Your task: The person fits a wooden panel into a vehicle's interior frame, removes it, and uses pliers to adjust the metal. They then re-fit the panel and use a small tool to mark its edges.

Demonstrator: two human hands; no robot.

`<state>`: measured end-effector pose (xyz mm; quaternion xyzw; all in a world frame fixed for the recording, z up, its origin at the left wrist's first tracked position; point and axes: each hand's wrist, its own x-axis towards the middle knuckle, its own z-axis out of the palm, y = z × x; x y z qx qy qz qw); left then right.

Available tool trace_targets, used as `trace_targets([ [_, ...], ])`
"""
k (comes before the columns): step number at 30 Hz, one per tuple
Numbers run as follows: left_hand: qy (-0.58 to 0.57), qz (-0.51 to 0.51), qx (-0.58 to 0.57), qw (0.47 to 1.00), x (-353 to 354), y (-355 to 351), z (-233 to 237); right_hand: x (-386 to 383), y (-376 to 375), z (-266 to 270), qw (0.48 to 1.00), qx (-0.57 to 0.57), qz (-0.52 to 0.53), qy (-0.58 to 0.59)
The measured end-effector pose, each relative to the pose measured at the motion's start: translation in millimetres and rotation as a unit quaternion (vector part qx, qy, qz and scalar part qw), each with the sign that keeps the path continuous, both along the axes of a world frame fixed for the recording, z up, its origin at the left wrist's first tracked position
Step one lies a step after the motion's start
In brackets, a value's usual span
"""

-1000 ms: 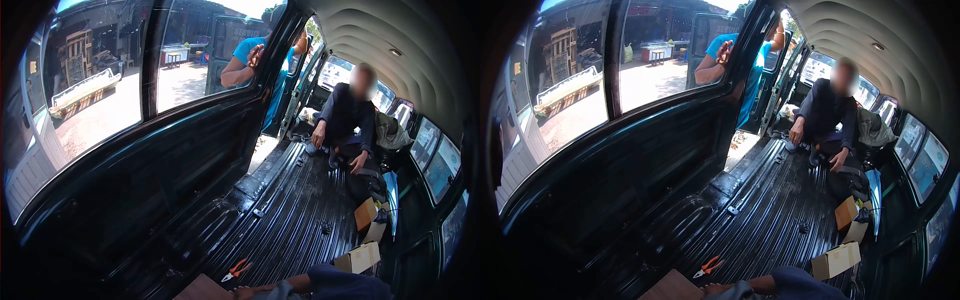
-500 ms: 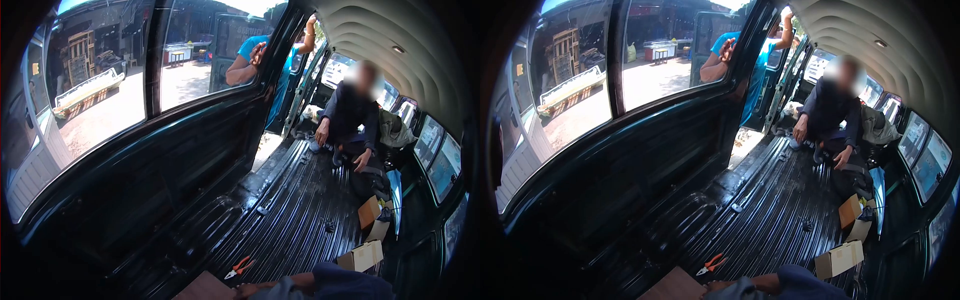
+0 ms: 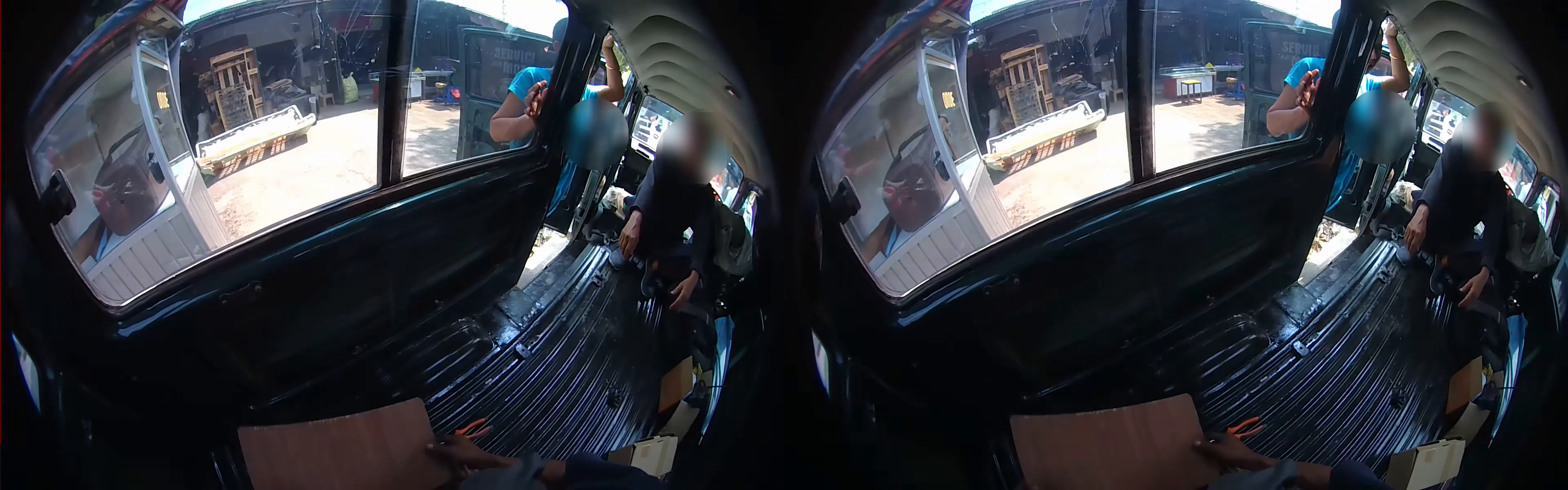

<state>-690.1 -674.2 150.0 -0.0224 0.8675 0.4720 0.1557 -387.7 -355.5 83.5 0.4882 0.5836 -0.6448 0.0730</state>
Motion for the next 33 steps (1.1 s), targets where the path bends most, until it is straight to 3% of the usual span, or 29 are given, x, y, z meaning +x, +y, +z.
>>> trace_targets([
  [3,0.243,-0.121,0.092,0.958,-34.1,52.2,96.4,-17.1,8.1,-1.8,0.995,0.034,-0.013,0.095],
  [4,0.318,-0.161,0.118,0.927,-37.0,76.1,135.5,-31.4,8.7,15.3,0.99,0.003,-0.091,0.11],
  [6,0.278,-0.188,0.207,0.919,-30.6,119.2,185.5,-52.5,23.2,42.3,0.976,0.086,-0.152,0.126],
  [8,0.295,-0.205,0.166,0.918,-31.2,139.8,213.5,-62.0,52.2,29.7,0.959,0.135,-0.211,0.131],
  [9,0.309,-0.216,0.125,0.918,-30.3,147.7,221.5,-59.7,65.0,48.1,0.949,0.16,-0.23,0.143],
  [11,0.257,-0.211,0.139,0.933,-30.7,160.8,215.7,-50.6,93.7,62.2,0.92,0.221,-0.262,0.189],
  [13,0.189,-0.229,0.234,0.926,-33.8,170.0,180.2,-36.2,126.3,69.0,0.894,0.26,-0.285,0.229],
  [16,0.121,-0.265,0.179,0.94,-59.6,169.9,113.9,-23.5,165.1,105.6,0.874,0.358,-0.257,0.207],
  [19,0.201,-0.268,0.247,0.909,-57.4,185.1,104.8,-28.7,195.9,135.4,0.861,0.381,-0.25,0.228],
  [23,0.155,-0.24,0.266,0.92,-50.4,212.1,135.8,-48.7,225.1,159.4,0.83,0.445,-0.231,0.244],
  [28,0.188,-0.215,0.222,0.932,-69.8,225.3,89.8,-66.4,239.0,158.7,0.818,0.455,-0.259,0.238],
  [33,0.173,-0.184,0.26,0.932,-46.4,224.9,93.3,-61.7,240.2,156.6,0.823,0.434,-0.269,0.249],
])
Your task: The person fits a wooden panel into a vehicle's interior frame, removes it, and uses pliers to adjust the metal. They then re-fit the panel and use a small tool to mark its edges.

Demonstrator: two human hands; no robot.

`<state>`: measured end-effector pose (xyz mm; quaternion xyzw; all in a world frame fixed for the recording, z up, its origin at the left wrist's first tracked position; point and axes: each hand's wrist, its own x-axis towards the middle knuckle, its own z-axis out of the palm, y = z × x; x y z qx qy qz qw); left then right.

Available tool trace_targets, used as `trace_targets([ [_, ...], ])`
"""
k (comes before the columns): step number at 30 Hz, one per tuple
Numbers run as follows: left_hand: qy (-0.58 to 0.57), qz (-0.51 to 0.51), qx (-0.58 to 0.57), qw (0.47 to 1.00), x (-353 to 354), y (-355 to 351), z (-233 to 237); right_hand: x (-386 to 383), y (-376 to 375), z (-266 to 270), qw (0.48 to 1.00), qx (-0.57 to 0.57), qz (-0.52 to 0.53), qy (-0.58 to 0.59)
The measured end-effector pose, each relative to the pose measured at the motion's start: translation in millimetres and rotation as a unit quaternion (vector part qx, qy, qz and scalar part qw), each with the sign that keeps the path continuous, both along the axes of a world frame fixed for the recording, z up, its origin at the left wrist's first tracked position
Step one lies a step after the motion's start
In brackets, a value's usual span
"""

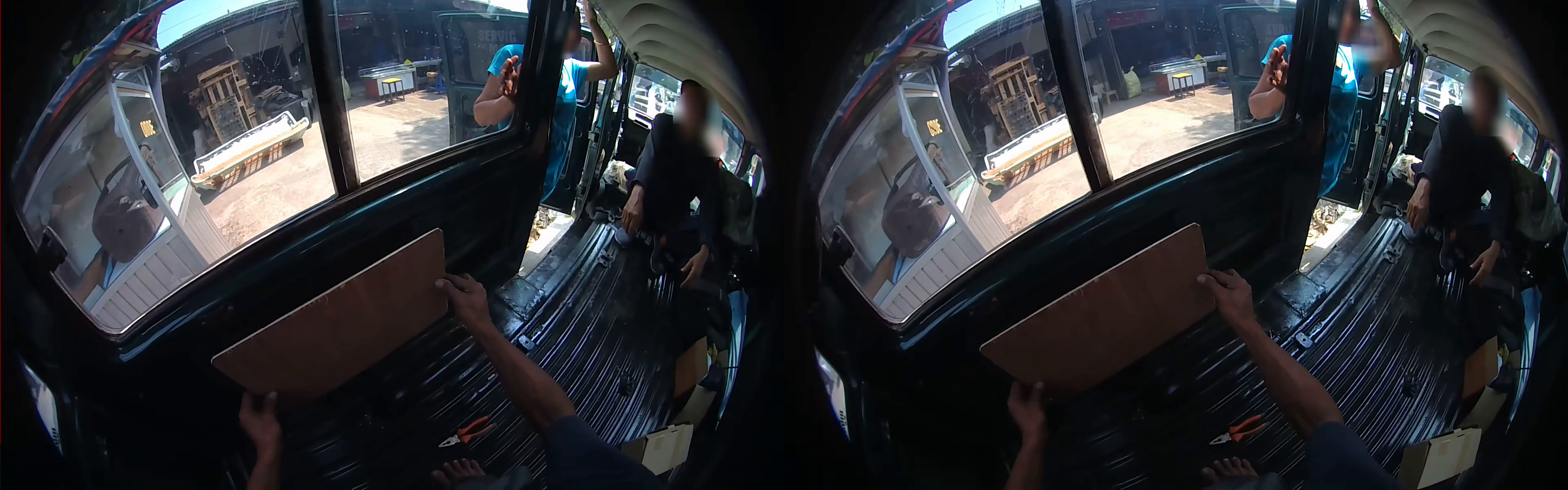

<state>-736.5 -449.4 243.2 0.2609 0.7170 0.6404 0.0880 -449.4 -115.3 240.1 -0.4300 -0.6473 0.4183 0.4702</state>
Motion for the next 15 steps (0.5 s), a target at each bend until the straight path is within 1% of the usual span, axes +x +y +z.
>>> trace_targets([
  [1,-0.004,0.002,0.014,1.0,-1.5,3.6,1.5,-3.0,4.6,0.6,1.0,0.0,0.0,0.001],
  [2,-0.002,0.002,0.014,1.0,-7.6,6.6,1.4,-7.7,9.3,-0.4,1.0,0.028,-0.007,0.004],
  [3,0.065,0.009,-0.027,0.998,-17.8,8.7,-1.2,-13.2,14.4,-3.8,0.998,0.055,-0.014,0.006],
  [4,0.13,0.016,-0.068,0.989,-27.9,11.7,-4.5,-25.1,27.4,-5.4,0.999,0.053,-0.012,0.006],
  [5,0.127,0.017,-0.073,0.989,-36.2,18.5,-6.7,-38.8,45.0,-10.7,0.999,0.005,0.025,0.024],
  [7,0.057,0.021,0.0,0.998,-51.8,34.6,-7.2,-36.5,42.6,-6.0,0.993,-0.083,0.076,0.037],
  [8,0.053,0.02,0.001,0.998,-54.4,35.3,-9.4,-35.3,42.4,-2.7,0.993,-0.083,0.074,0.033],
  [10,0.105,0.038,-0.009,0.994,-54.3,34.7,-18.4,-37.6,41.7,-1.1,0.997,-0.054,0.056,0.017],
  [11,0.098,0.032,-0.024,0.994,-49.3,30.5,-17.6,-35.2,37.7,-6.1,0.996,-0.069,0.052,0.011],
  [13,0.061,0.048,-0.004,0.997,-45.6,36.1,-7.5,-35.3,44.5,-3.2,0.997,-0.05,0.051,-0.01],
  [15,0.053,0.047,-0.002,0.997,-47.5,33.4,-14.9,-35.5,44.6,-7.8,0.998,-0.044,0.045,-0.02],
])
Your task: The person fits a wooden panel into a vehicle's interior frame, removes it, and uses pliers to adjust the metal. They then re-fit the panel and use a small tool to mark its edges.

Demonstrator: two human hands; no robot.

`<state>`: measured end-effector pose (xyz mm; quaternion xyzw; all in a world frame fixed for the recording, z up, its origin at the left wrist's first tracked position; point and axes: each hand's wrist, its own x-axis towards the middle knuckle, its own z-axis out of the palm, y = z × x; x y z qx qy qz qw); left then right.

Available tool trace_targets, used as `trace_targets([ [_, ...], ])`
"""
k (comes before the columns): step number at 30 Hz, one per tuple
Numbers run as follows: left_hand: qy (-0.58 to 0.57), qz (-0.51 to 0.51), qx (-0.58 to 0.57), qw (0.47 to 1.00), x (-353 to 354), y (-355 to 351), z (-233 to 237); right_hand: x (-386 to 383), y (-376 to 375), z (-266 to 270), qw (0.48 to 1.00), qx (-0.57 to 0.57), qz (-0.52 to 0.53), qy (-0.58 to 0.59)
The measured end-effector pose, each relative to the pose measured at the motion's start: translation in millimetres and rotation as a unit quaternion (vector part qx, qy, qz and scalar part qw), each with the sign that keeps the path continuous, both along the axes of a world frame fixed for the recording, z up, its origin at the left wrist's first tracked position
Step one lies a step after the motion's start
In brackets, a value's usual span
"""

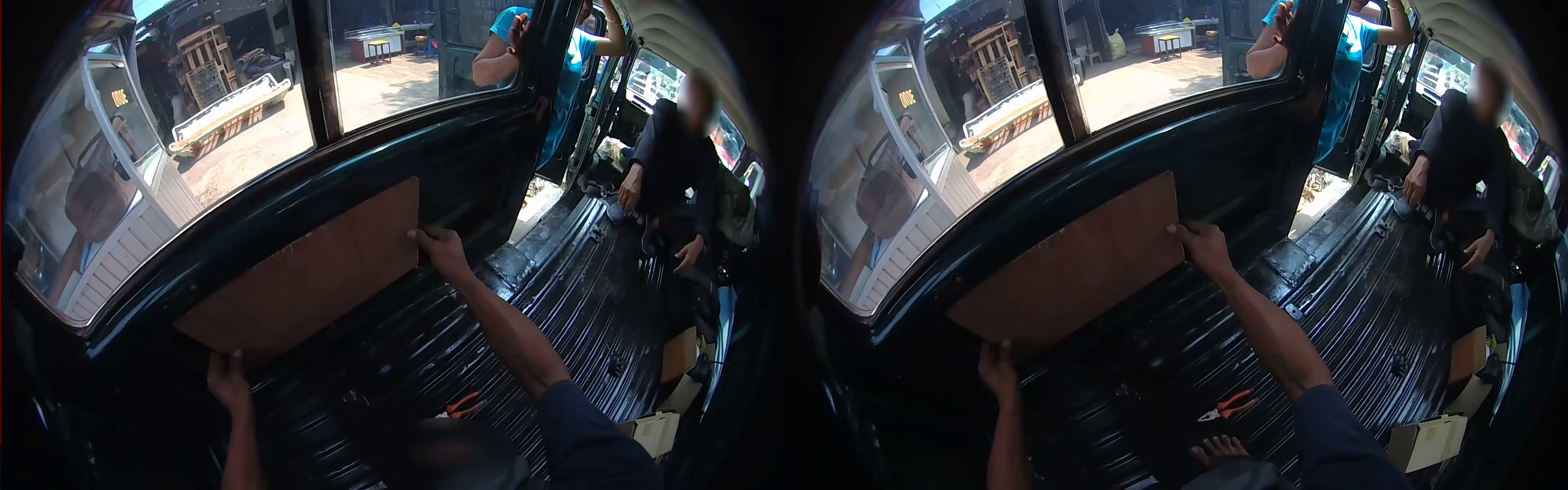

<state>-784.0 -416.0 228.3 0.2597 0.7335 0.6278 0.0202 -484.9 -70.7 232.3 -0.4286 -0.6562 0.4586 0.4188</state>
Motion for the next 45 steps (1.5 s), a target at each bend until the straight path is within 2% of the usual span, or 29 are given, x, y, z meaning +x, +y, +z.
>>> trace_targets([
  [5,0.022,0.008,0.01,1.0,2.7,3.6,4.5,-2.6,7.4,-3.3,1.0,0.013,0.011,0.023],
  [8,-0.01,0.017,0.012,1.0,7.5,3.4,7.1,-2.1,3.9,-4.9,0.999,0.028,-0.005,0.033],
  [10,0.015,0.024,-0.021,0.999,8.1,4.0,7.6,0.7,4.4,0.2,0.999,-0.013,-0.011,-0.027],
  [14,0.045,0.04,-0.024,0.998,8.1,2.7,6.3,-2.8,-3.4,-0.7,0.999,0.023,-0.028,-0.005],
  [17,0.021,0.031,0.0,0.999,16.2,-3.6,13.0,0.2,-17.8,12.8,0.998,0.019,-0.041,-0.051],
  [20,0.011,0.039,-0.029,0.999,14.8,-21.4,7.5,6.0,-36.6,3.7,0.997,0.041,-0.056,-0.023],
  [23,-0.011,0.04,-0.029,0.999,27.1,-38.6,12.3,19.6,-55.4,-20.7,0.998,0.042,-0.026,-0.033],
  [25,-0.007,0.031,-0.028,0.999,16.5,-61.9,-12.8,34.2,-81.3,-23.9,0.996,-0.055,-0.019,-0.068],
  [27,0.002,0.015,-0.025,1.0,8.8,-71.4,-18.0,52.8,-112.0,-58.5,0.997,-0.067,-0.021,-0.012],
  [29,0.032,-0.005,-0.135,0.99,14.5,-89.3,-5.3,75.6,-148.0,-93.9,0.99,-0.136,-0.009,-0.038],
  [31,0.031,-0.013,-0.171,0.985,17.2,-92.6,0.1,87.7,-187.4,-130.2,0.984,-0.162,-0.026,-0.073],
  [34,0.088,-0.022,-0.202,0.975,16.6,-96.1,0.2,99.0,-225.5,-139.4,0.977,-0.157,-0.025,-0.139],
  [36,0.071,-0.027,-0.25,0.965,21.6,-93.2,8.8,101.0,-238.6,-135.3,0.944,-0.264,-0.01,-0.196],
  [37,0.07,-0.025,-0.251,0.965,23.2,-91.7,9.2,104.1,-243.1,-142.2,0.944,-0.264,-0.009,-0.197],
  [39,0.139,-0.014,-0.284,0.949,25.7,-93.5,12.1,107.7,-245.1,-161.4,0.949,-0.28,0.014,-0.144],
  [43,0.074,-0.036,-0.271,0.959,41.1,-85.4,46.4,116.6,-250.6,-182.8,0.941,-0.307,0.023,-0.139],
  [45,0.156,-0.012,-0.285,0.946,48.8,-80.5,59.5,114.7,-255.3,-182.2,0.943,-0.286,0.024,-0.168],
])
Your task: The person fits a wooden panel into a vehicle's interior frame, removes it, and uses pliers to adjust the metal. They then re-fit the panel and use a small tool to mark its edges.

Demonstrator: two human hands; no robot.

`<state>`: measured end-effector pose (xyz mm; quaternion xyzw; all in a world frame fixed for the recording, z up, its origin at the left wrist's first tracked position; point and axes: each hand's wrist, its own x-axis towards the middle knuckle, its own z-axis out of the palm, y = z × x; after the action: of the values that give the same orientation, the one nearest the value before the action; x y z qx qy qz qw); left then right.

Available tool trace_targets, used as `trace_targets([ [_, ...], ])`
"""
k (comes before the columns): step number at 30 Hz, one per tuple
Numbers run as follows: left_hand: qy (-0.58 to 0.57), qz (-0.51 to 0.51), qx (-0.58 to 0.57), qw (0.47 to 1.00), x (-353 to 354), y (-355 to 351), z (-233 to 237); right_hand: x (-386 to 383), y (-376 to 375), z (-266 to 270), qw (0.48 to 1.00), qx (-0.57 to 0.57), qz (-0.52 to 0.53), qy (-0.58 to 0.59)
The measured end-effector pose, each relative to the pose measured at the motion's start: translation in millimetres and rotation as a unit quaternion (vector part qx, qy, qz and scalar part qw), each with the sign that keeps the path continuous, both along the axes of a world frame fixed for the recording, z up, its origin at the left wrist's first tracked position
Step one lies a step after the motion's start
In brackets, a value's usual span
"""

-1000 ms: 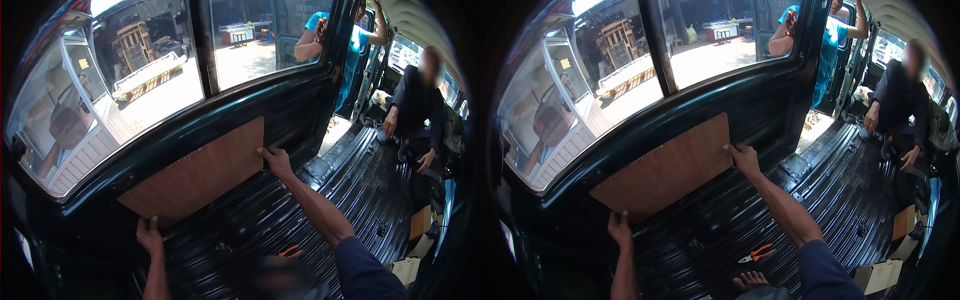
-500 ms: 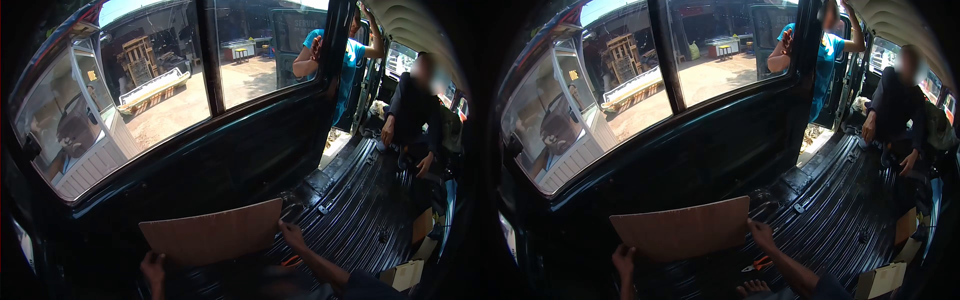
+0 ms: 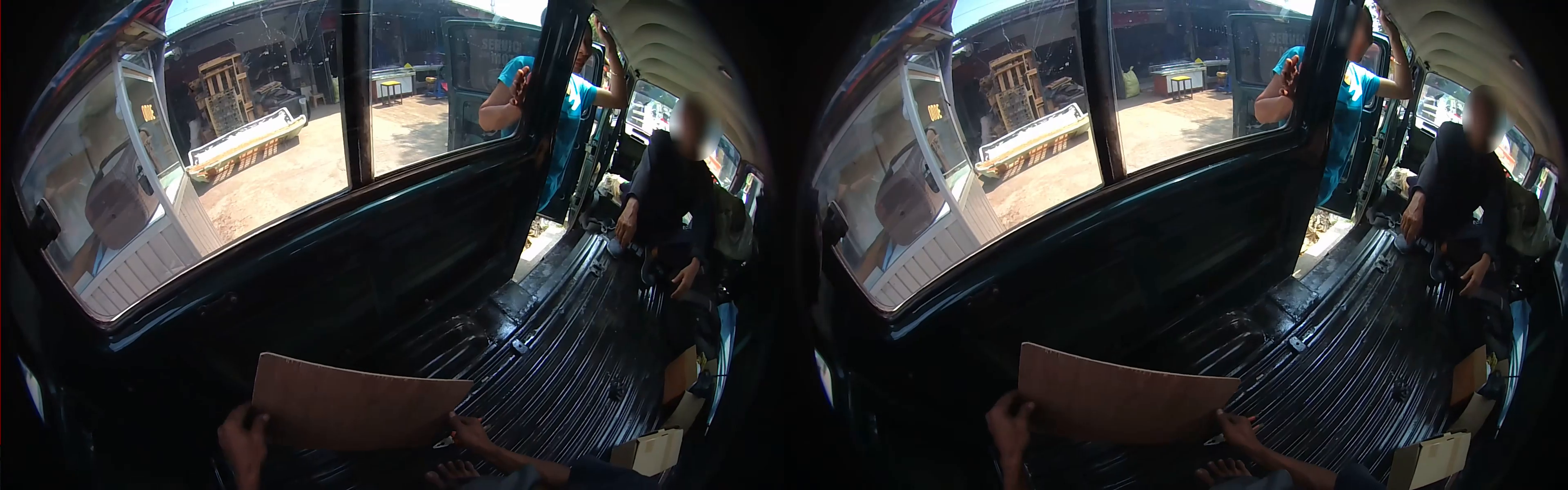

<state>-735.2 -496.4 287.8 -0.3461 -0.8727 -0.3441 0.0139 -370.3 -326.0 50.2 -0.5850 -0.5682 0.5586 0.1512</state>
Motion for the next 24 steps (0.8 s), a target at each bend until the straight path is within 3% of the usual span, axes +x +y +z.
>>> trace_targets([
  [6,0.047,-0.067,0.005,0.997,42.4,16.9,42.4,5.8,-20.3,-12.5,0.999,0.02,-0.009,0.034],
  [8,0.064,-0.093,0.0,0.994,57.3,23.0,46.5,13.2,-37.2,-11.7,0.994,0.095,0.052,-0.013],
  [9,0.069,-0.113,-0.003,0.991,66.1,23.9,44.8,22.6,-52.1,-1.0,0.992,0.078,0.065,0.071],
  [10,0.074,-0.132,-0.007,0.988,71.2,24.0,42.0,27.1,-69.2,8.6,0.992,0.08,0.062,0.071],
  [11,0.058,-0.14,0.03,0.988,72.0,25.4,36.9,31.0,-86.3,17.3,0.963,0.196,0.182,-0.016],
  [12,0.056,-0.142,0.03,0.988,71.5,27.8,38.3,34.9,-100.2,26.9,0.9,0.303,0.296,-0.105],
  [13,0.034,-0.139,0.021,0.989,71.7,28.8,41.4,32.1,-108.3,47.0,0.901,0.299,0.296,-0.108],
  [15,0.008,-0.14,0.008,0.99,75.0,26.4,41.2,17.8,-111.6,86.1,0.957,0.088,0.196,-0.193],
  [16,-0.013,-0.149,0.006,0.989,75.4,26.6,39.6,19.1,-108.7,68.2,0.958,0.089,0.191,-0.193],
  [17,-0.033,-0.159,0.006,0.987,75.8,27.1,38.5,20.9,-101.4,36.2,0.992,-0.051,0.1,-0.05],
  [18,-0.031,-0.164,0.013,0.986,77.8,25.2,39.0,21.3,-92.0,20.5,0.978,-0.184,0.005,0.097],
  [20,-0.015,-0.211,-0.021,0.977,88.4,19.3,38.7,21.3,-85.5,25.9,0.962,-0.22,-0.055,0.153],
  [21,0.076,-0.22,0.049,0.971,100.4,25.5,34.6,19.3,-87.4,43.1,0.936,-0.265,-0.111,0.205],
  [22,0.071,-0.223,0.049,0.971,113.6,25.5,35.4,18.3,-91.1,61.6,0.936,-0.265,-0.115,0.201],
  [23,0.077,-0.204,0.006,0.976,126.4,27.5,42.1,8.5,-83.4,107.7,0.98,-0.194,0.039,0.037],
  [24,0.083,-0.184,-0.038,0.979,136.0,28.6,50.1,3.1,-79.5,131.9,0.966,-0.114,0.191,-0.13],
])
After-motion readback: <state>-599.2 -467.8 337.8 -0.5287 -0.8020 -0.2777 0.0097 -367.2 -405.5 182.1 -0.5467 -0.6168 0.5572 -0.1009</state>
